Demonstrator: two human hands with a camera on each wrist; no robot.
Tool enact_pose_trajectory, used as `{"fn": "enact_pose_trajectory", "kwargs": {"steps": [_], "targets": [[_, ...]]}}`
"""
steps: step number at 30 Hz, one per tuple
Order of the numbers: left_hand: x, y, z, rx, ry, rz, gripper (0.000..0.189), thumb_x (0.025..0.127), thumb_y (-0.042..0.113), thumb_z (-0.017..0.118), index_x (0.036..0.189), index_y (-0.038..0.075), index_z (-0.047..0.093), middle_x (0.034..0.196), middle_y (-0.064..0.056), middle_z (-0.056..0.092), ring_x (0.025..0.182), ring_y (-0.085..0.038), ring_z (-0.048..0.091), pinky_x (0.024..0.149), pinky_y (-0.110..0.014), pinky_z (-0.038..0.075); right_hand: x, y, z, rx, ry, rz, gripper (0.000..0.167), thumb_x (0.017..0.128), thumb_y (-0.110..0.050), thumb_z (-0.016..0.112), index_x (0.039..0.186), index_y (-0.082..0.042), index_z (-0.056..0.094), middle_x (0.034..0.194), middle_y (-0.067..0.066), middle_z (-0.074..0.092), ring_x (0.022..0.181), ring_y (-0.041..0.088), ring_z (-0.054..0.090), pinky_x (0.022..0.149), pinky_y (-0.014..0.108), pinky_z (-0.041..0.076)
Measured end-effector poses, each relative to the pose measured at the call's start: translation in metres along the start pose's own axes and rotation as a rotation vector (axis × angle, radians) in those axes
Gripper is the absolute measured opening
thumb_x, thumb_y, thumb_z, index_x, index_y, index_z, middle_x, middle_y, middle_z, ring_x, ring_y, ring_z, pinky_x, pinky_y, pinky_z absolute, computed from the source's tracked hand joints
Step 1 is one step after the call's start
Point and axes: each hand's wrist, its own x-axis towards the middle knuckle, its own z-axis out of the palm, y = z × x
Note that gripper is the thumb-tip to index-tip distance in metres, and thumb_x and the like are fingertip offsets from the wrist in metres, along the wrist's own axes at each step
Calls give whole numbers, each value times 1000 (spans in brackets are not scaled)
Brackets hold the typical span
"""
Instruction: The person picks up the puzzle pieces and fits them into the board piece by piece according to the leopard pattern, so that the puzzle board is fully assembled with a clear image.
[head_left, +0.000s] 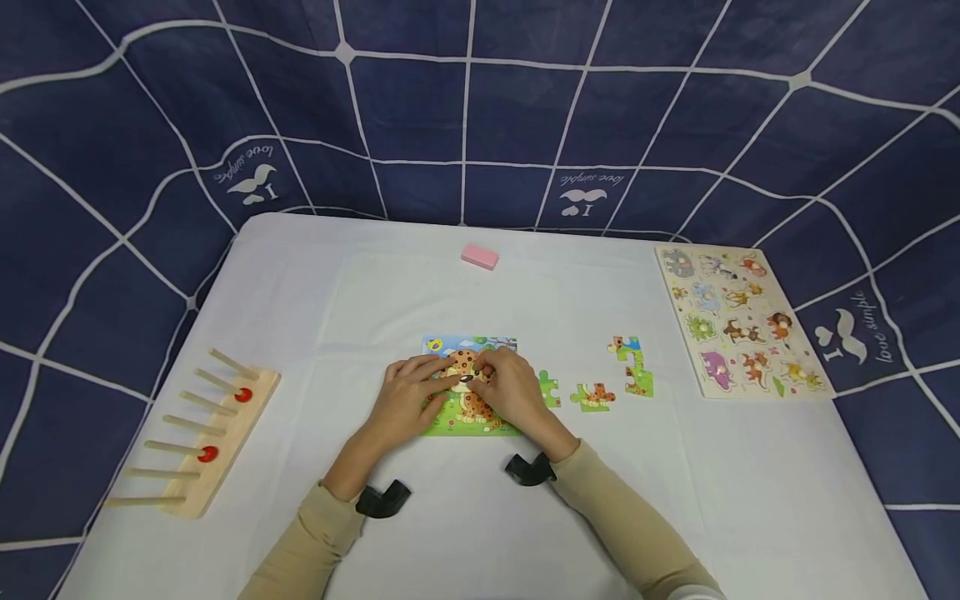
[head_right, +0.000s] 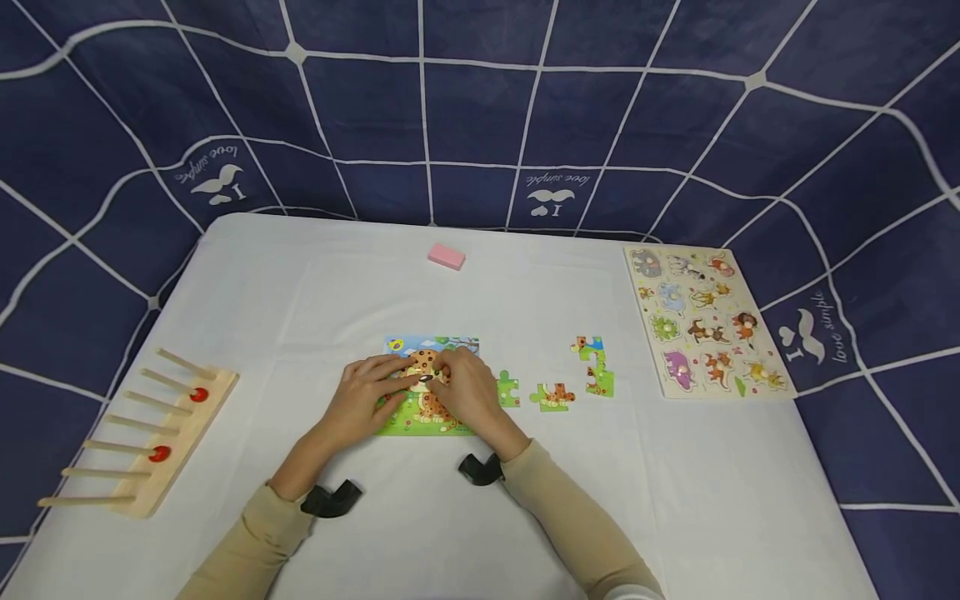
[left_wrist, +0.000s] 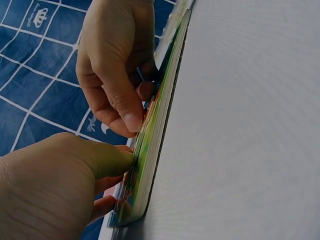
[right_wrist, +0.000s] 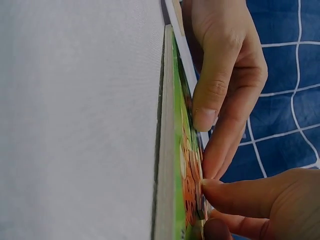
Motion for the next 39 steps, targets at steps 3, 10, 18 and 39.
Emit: {"fn": "enact_pose_trajectory", "kwargs": {"steps": [3, 10, 18, 39], "targets": [[0, -1, 1, -1, -2, -2, 28, 91, 16, 63, 116, 20, 74, 137, -1, 61, 125, -24, 52, 98, -52, 36, 0, 0, -1, 0, -6, -8, 18, 78, -17, 82, 89, -8, 70, 78, 2, 60, 63, 10, 49, 61, 26, 40], [-1, -1, 1, -8, -5, -6, 28, 92, 15, 63, 116, 20, 74, 137, -1, 61, 125, -23, 52, 99, -52, 36, 5, 1, -14, 79, -4, -40, 15, 81, -16, 80, 91, -8, 73, 80, 5, 63, 62, 9, 48, 59, 25, 41], [-1, 0, 2, -31, 3, -11, 28, 91, 14, 63, 117, 20, 74, 138, -2, 60, 125, -24, 52, 100, -53, 35, 6, 14, -39, 177, 29, -49, 15, 83, -13, 77, 95, -5, 74, 84, 8, 64, 62, 11, 51, 56, 23, 41], [0, -3, 4, -59, 12, -18, 27, 91, 17, 65, 116, 20, 74, 138, -4, 60, 125, -25, 51, 101, -54, 34, -25, 122, -137, 115, 277, 334, 33, 90, -19, 71, 117, 0, 66, 114, 18, 60, 96, 27, 57, 72, 26, 44]]}}
